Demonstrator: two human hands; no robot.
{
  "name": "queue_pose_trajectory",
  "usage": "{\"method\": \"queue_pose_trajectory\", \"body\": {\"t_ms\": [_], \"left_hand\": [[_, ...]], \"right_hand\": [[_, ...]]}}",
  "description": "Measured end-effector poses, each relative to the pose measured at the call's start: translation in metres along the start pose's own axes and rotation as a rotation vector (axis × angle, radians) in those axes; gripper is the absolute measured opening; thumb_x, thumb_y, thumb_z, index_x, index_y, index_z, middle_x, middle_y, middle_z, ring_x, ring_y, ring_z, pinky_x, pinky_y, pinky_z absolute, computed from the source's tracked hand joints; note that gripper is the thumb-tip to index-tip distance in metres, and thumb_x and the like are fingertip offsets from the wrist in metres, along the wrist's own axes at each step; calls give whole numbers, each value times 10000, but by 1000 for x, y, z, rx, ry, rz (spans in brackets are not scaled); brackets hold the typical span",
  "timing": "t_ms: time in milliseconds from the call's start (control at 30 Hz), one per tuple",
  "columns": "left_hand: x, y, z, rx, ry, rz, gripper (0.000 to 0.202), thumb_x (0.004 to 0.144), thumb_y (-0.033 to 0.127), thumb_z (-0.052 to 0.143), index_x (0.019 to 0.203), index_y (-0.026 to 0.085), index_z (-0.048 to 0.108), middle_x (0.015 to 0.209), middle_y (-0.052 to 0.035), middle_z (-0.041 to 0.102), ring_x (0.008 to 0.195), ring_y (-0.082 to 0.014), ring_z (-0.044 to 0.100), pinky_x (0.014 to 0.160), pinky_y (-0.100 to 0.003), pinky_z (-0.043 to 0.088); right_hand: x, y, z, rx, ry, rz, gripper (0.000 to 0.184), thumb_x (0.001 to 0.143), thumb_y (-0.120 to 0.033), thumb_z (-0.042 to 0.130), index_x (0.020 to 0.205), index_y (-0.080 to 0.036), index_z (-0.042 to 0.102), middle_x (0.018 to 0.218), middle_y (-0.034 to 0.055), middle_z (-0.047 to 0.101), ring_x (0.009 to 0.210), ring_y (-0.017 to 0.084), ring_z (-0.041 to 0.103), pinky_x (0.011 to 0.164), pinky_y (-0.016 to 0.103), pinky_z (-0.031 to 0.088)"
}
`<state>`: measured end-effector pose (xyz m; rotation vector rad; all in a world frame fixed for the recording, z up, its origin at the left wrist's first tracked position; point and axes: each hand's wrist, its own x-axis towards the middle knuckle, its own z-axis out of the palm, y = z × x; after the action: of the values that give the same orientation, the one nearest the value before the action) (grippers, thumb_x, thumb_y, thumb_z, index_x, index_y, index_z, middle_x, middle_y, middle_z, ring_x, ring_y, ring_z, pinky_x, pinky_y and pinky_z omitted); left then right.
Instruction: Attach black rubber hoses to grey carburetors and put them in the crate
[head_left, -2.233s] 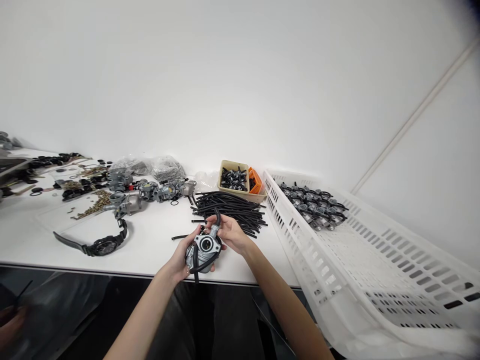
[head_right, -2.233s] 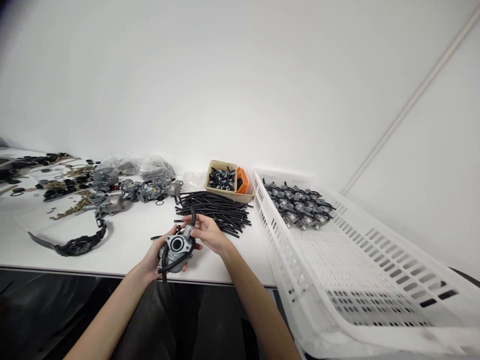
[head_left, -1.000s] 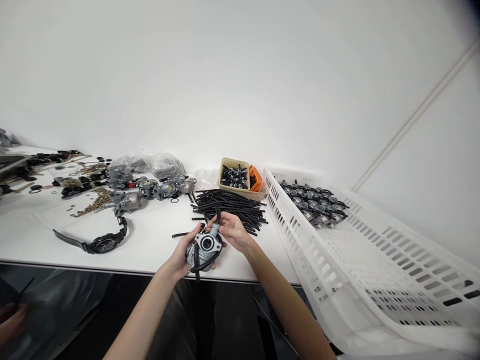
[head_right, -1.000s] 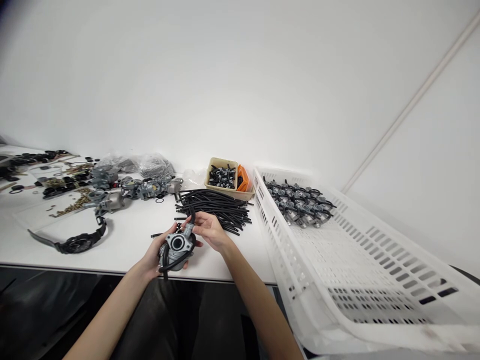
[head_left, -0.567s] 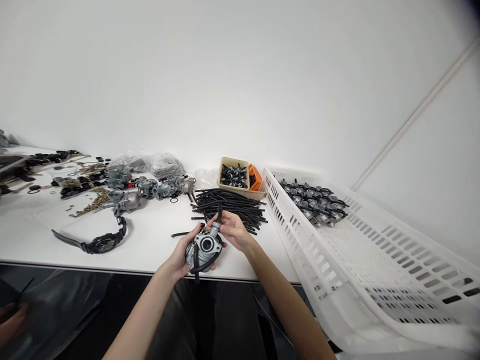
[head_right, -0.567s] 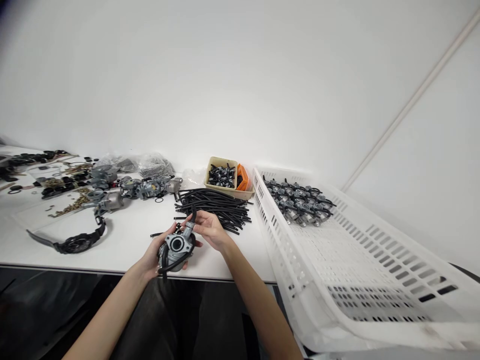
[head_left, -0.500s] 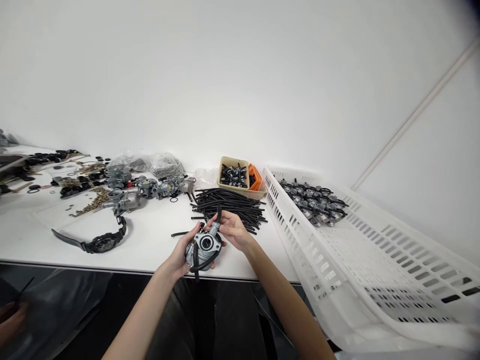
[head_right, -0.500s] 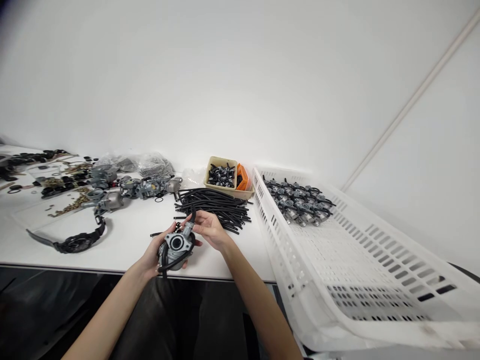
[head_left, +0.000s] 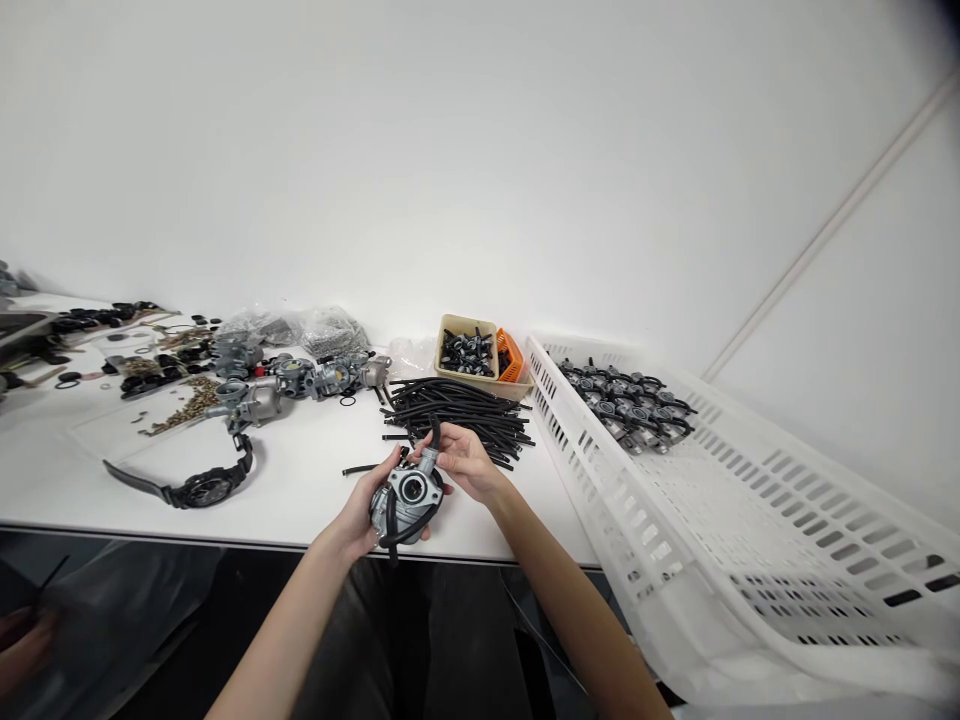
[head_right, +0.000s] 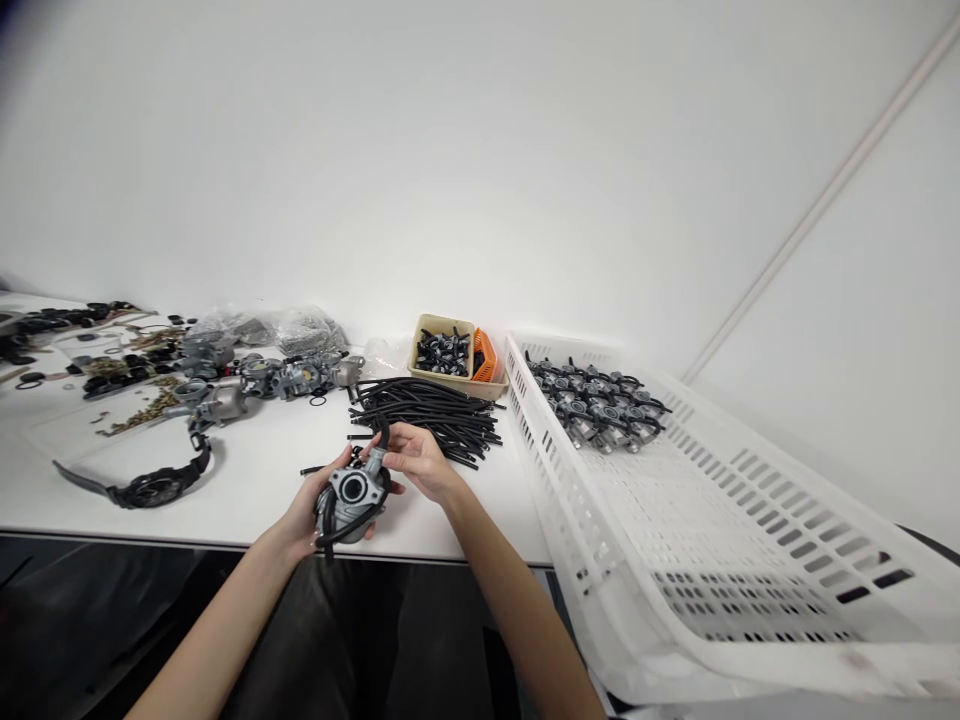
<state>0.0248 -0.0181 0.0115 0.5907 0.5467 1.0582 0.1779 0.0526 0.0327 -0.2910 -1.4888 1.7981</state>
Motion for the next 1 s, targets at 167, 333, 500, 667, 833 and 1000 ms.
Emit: {"method": "queue_pose_trajectory", "body": {"t_ms": [167,333,500,667,833,1000], "left_hand": [[1,-1,-3,6,24,-27,508,851,483,507,1210,124,539,828,-147,705,609,-256,667,496,-401,555],[1,-1,-2,-8,19,-23,481,854,481,503,1187,138,553,831,-136,709,597,-241,666,499,-385,553],[2,-2,-4,0,37,-39,474,849,489,507,1125,112,588,827,-144,710,612,-243,671,514,-380,557],[1,-3,-2,1,55,-41,444,859,477,494,1082,109,603,792,-134,712,590,-238,668,508,-382,557],[1,-1,1,-10,55,-32,433,876,464,463,1070,105,606,772,-134,709,582,-240,664,498,-391,556],[2,0,1,-11,44,-24,434,876,462,463,1060,97,610,787,-142,707,585,-237,663,492,-381,553]], "right_hand": [[0,-1,1,-5,11,6,380,602,-340,829,865,-152,630,785,40,673,750,157,622,735,270,468],[1,0,1,-9,38,24,372,581,-318,842,833,-166,615,750,19,661,730,147,615,707,255,466],[1,2,0,1,28,22,367,574,-296,848,818,-167,606,763,10,655,727,130,608,666,224,454],[2,2,-1,-10,42,42,385,544,-293,859,799,-160,604,766,14,654,722,131,595,621,214,452],[3,5,-3,-39,46,73,379,546,-313,851,820,-157,641,765,12,643,641,115,555,492,189,400],[2,6,-3,-12,36,36,409,510,-343,872,808,-161,660,739,4,640,651,120,569,572,212,429]]}}
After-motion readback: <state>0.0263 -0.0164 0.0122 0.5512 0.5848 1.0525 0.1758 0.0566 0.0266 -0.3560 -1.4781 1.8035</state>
